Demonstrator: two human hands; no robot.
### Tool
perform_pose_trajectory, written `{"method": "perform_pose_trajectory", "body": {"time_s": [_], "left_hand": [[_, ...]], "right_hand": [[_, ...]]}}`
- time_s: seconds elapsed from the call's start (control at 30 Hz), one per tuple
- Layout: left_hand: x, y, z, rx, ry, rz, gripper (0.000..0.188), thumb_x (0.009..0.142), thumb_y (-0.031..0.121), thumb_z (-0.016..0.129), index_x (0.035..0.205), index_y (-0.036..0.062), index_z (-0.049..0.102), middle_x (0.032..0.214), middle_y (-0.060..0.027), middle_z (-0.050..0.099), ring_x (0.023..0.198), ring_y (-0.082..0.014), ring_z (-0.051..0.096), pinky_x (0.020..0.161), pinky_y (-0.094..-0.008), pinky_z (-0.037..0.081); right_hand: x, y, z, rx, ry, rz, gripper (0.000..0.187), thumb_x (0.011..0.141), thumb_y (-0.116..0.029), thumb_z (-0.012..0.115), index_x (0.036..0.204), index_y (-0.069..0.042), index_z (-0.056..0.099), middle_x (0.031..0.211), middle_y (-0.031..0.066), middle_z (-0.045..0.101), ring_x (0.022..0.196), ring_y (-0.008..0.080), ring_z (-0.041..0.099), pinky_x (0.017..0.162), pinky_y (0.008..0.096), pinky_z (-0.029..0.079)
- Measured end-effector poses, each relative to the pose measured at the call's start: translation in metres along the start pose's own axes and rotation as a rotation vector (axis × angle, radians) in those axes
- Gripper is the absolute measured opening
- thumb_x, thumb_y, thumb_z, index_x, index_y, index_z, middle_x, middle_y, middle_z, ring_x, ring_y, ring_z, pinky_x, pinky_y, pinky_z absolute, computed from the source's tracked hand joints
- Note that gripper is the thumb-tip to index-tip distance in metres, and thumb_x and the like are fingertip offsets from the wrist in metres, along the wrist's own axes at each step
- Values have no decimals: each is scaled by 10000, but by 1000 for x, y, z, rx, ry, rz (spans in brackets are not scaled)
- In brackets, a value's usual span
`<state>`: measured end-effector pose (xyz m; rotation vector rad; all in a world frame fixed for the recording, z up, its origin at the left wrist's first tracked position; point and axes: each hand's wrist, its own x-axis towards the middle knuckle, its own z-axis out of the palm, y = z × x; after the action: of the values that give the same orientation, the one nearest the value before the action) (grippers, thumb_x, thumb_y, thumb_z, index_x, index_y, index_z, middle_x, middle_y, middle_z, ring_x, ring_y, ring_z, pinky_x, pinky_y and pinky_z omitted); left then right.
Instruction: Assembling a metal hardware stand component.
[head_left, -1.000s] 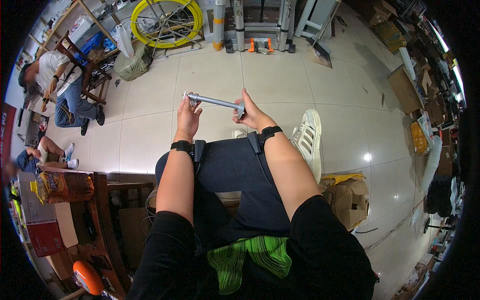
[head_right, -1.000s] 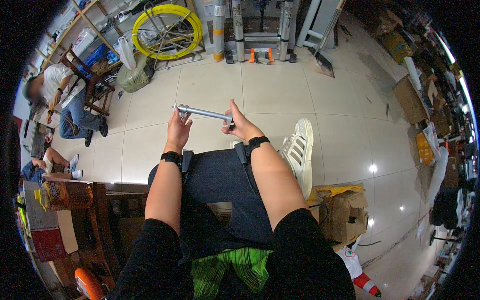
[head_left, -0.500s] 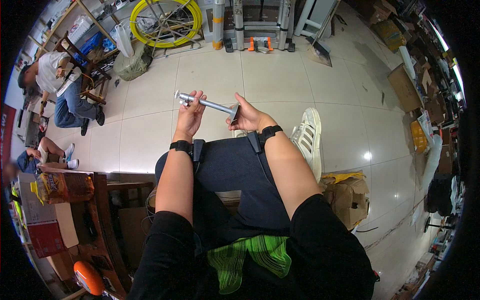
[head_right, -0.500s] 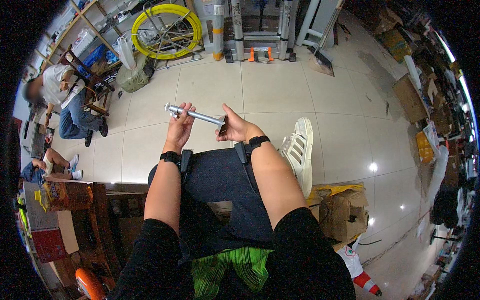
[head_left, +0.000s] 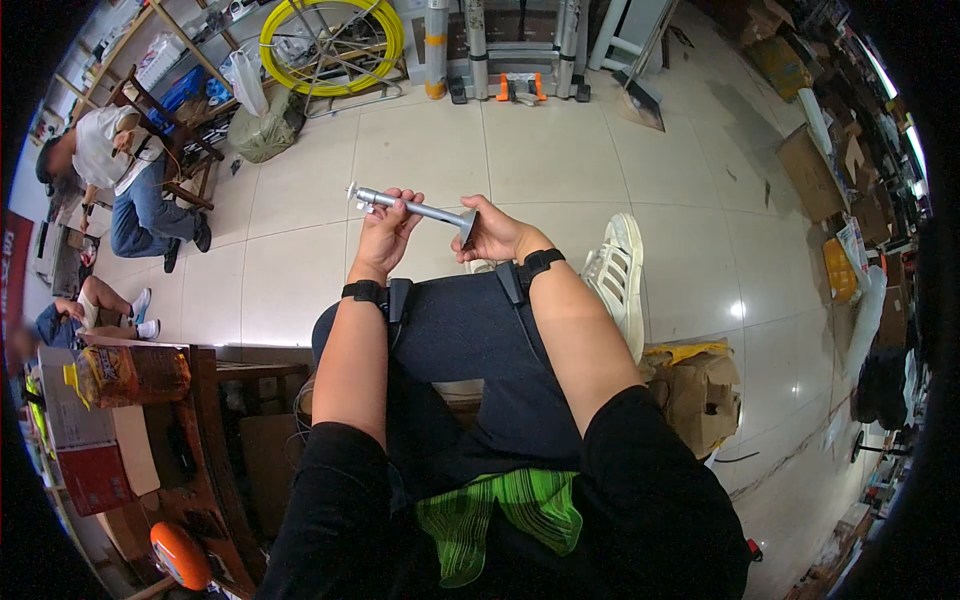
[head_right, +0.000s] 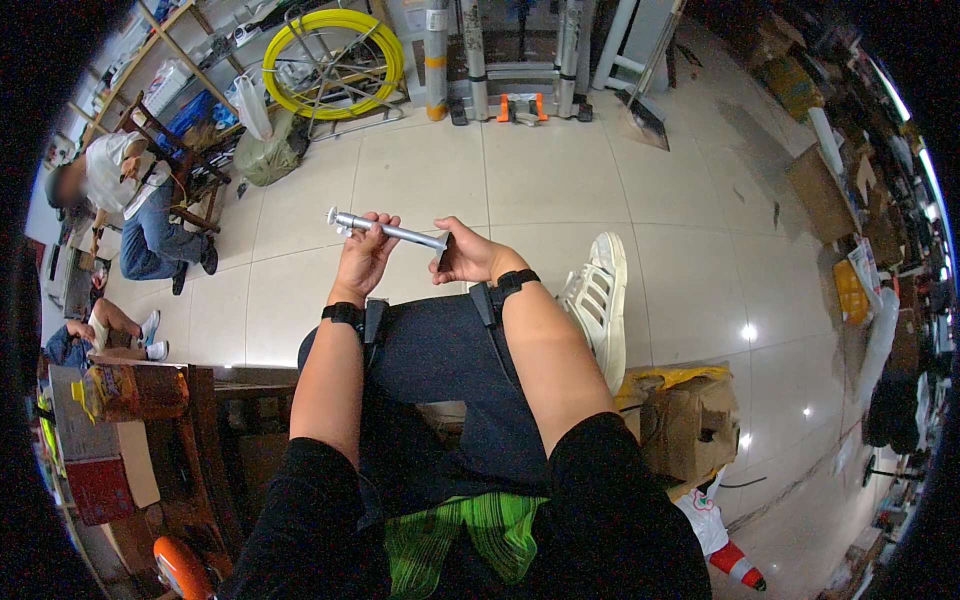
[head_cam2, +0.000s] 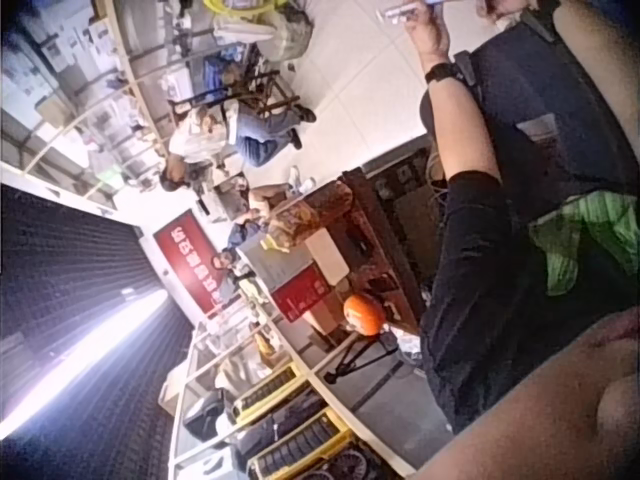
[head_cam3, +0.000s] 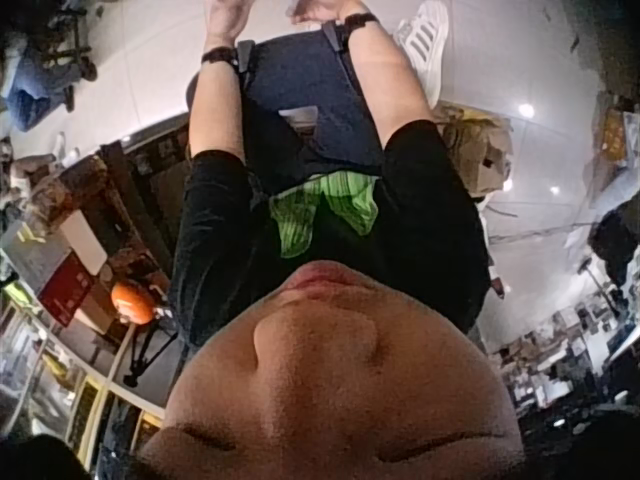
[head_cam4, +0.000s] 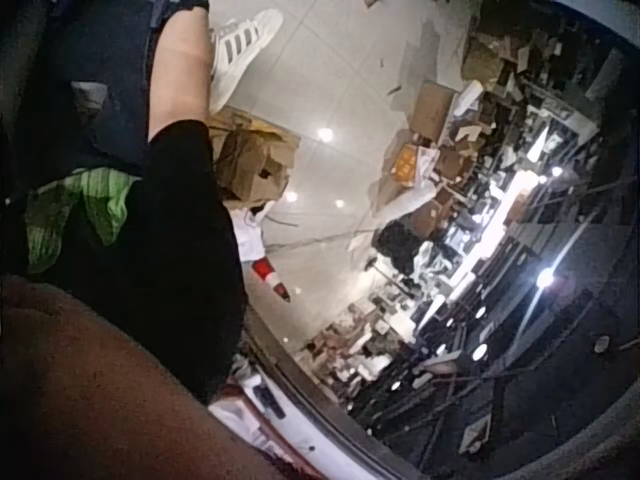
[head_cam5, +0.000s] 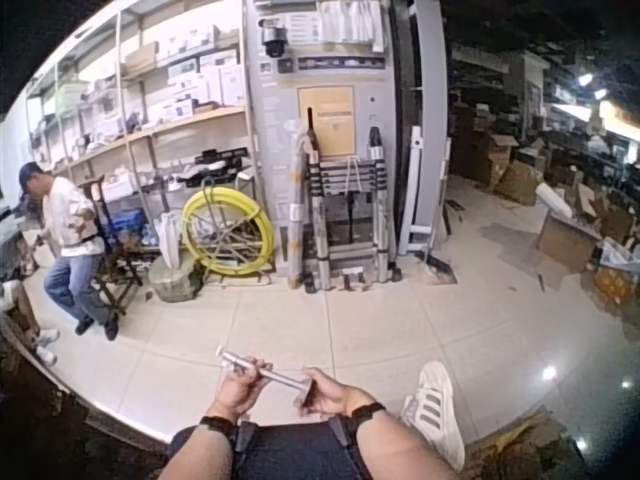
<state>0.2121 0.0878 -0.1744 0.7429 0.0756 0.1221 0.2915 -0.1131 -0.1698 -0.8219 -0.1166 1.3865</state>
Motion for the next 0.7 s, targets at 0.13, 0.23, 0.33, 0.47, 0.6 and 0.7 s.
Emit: {"method": "perform_pose_trajectory", "body": {"time_s": [0.13, 0.23, 0.33, 0.47, 0.6, 0.7], "left_hand": [[4, -4, 1, 1, 15, 7, 126, 864, 44, 512, 986, 74, 498, 979, -58, 584, 1021, -233, 553, 892, -362, 477], [5, -6, -1, 15, 32, 19, 110, 871, 44, 501, 976, 78, 497, 984, -57, 582, 1005, -224, 560, 867, -348, 495], [5, -7, -2, 30, 57, 24, 106, 874, 44, 495, 975, 77, 493, 980, -56, 581, 997, -225, 564, 847, -340, 507], [5, -9, 1, 40, 96, 48, 96, 876, 47, 493, 971, 63, 485, 958, -63, 573, 980, -234, 570, 839, -347, 513], [7, -9, -2, 61, 158, 52, 98, 877, 54, 495, 974, 51, 477, 946, -72, 563, 964, -240, 572, 830, -348, 520], [7, -8, -3, 115, 227, 24, 126, 879, 104, 515, 987, 55, 473, 946, -49, 550, 982, -222, 557, 863, -334, 489]], "right_hand": [[6, 4, -6, -42, 23, -59, 454, 837, -473, 401, 814, -25, 471, 659, 137, 553, 599, 260, 543, 598, 316, 459], [10, 5, -8, -58, 23, -75, 422, 837, -452, 403, 811, -36, 468, 642, 115, 534, 607, 241, 524, 592, 305, 434], [13, 7, -11, -67, 12, -88, 385, 838, -439, 411, 832, -57, 454, 638, 93, 507, 617, 231, 516, 589, 299, 422], [17, 10, -16, -114, 44, -156, 331, 839, -414, 449, 905, -93, 406, 694, 71, 487, 619, 222, 516, 589, 295, 421], [18, 17, -13, -325, 188, -342, 334, 818, -361, 534, 936, -98, 364, 730, 56, 475, 639, 183, 499, 596, 286, 417], [18, 13, -8, -685, 293, -471, 404, 760, -293, 636, 943, -98, 333, 737, 40, 450, 666, 140, 465, 604, 270, 407]]}}
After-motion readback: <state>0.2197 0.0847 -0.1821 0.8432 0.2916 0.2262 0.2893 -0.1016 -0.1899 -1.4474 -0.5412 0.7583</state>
